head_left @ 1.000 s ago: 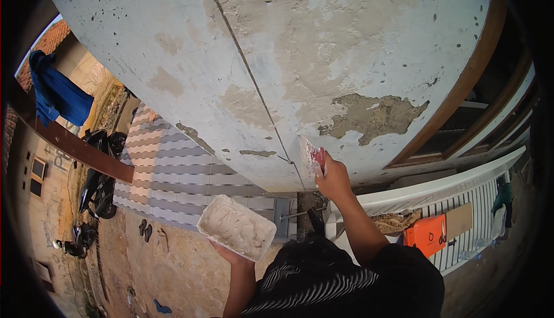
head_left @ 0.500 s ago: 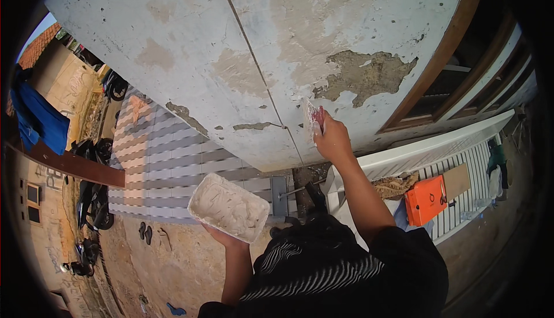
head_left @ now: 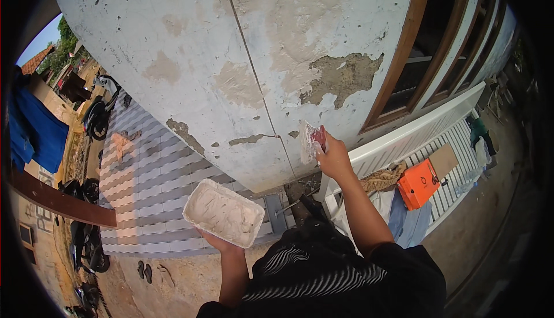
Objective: Patching a damaged section of an exterior wall with putty and a scraper tool.
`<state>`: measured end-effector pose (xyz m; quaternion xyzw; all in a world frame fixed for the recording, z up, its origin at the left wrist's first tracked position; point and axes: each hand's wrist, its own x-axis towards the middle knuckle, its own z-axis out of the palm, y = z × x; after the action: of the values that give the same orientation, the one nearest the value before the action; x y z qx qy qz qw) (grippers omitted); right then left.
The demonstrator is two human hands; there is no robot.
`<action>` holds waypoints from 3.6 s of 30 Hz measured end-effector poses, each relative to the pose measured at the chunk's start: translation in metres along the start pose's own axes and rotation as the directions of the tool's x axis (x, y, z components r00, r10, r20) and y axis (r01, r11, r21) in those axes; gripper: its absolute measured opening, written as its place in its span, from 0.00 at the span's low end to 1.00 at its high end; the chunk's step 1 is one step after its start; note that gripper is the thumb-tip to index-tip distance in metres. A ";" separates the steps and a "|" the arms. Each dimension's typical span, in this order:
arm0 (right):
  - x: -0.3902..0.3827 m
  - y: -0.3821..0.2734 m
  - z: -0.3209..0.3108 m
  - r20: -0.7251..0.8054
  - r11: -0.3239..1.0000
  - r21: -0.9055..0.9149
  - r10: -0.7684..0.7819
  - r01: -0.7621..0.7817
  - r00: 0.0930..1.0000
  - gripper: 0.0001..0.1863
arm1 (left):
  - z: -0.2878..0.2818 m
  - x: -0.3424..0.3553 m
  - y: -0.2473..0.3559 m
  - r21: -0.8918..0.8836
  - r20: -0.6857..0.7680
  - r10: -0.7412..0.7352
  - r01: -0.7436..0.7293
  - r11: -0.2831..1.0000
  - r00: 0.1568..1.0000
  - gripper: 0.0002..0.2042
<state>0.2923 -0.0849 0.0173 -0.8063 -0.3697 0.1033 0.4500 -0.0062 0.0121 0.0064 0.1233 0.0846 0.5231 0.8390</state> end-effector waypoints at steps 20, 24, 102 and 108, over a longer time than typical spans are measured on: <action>0.068 -0.002 -0.011 0.100 0.996 -0.092 -0.009 0.018 0.995 0.16 | 0.017 0.021 -0.075 -0.011 0.060 0.012 -0.012 1.000 0.998 0.33; 0.073 0.006 -0.009 0.077 0.998 -0.042 -0.038 0.041 0.996 0.17 | 0.017 0.043 -0.075 -0.050 0.145 -0.045 0.053 0.997 0.988 0.35; 0.074 0.004 0.004 0.044 0.998 -0.054 0.024 -0.022 0.999 0.13 | 0.022 0.095 -0.043 0.101 0.105 -0.146 0.135 0.986 0.984 0.33; 0.064 -0.016 -0.017 -0.080 0.994 0.107 -0.007 0.015 0.997 0.13 | 0.026 0.094 -0.041 0.069 0.132 -0.143 0.135 0.988 0.981 0.33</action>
<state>0.3376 -0.0468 0.0510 -0.7825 -0.3497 0.0884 0.5075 0.0767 0.0764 0.0176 0.1774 0.0511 0.4507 0.8734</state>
